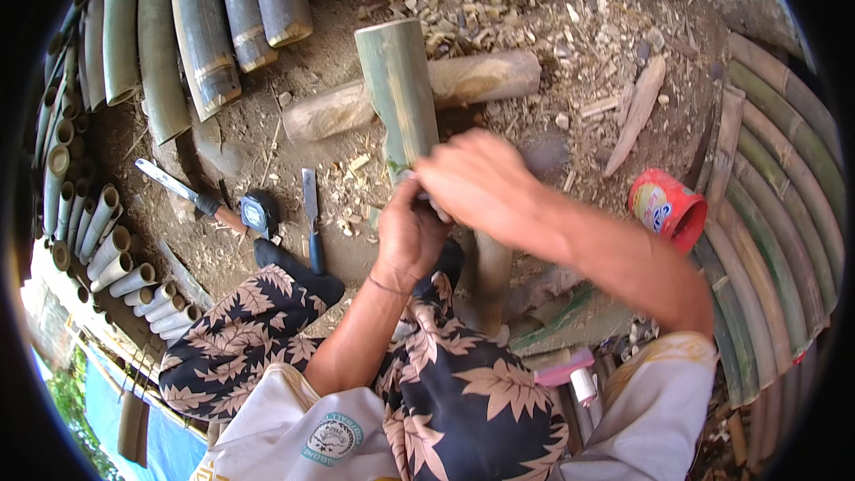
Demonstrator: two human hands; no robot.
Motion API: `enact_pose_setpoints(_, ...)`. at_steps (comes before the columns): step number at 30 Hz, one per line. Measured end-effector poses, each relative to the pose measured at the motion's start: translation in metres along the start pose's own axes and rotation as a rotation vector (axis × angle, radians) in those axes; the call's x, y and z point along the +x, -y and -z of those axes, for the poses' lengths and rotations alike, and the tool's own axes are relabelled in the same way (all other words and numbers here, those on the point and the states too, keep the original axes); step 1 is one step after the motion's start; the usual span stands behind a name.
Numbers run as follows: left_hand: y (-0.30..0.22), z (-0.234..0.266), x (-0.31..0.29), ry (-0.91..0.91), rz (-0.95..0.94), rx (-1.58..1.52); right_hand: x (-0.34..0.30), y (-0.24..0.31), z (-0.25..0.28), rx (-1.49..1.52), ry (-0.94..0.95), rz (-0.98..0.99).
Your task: The person uses a knife and a curved blade to carve and hollow out a hole in a bamboo segment and then inserts a long bamboo pole into it to check the fit.
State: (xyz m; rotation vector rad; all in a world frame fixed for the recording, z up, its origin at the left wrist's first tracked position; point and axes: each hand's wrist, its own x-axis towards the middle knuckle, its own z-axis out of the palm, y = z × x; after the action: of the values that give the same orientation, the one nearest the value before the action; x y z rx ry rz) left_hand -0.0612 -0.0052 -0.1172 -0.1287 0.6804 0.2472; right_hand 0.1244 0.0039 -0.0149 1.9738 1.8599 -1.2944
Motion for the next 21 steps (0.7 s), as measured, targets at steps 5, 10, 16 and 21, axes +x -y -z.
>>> enact_pose_setpoints(5, -0.020, -0.087, 0.003, -0.356, 0.190, 1.430, -0.050, 0.014, -0.060, 0.673, -0.223, -0.335)
enact_pose_setpoints(10, -0.018, -0.063, -0.014, -0.414, 0.113, 0.710, -0.024, 0.010, -0.013, 0.160, 0.026, -0.120)
enact_pose_setpoints(16, -0.016, -0.081, -0.017, -0.421, -0.005, -0.080, 0.030, 0.020, 0.020, -0.297, 0.184, 0.282)
enact_pose_setpoints(21, -0.018, -0.049, -0.027, -0.130, 0.125, 0.107, 0.035, -0.009, 0.006, -0.219, 0.083, 0.228)
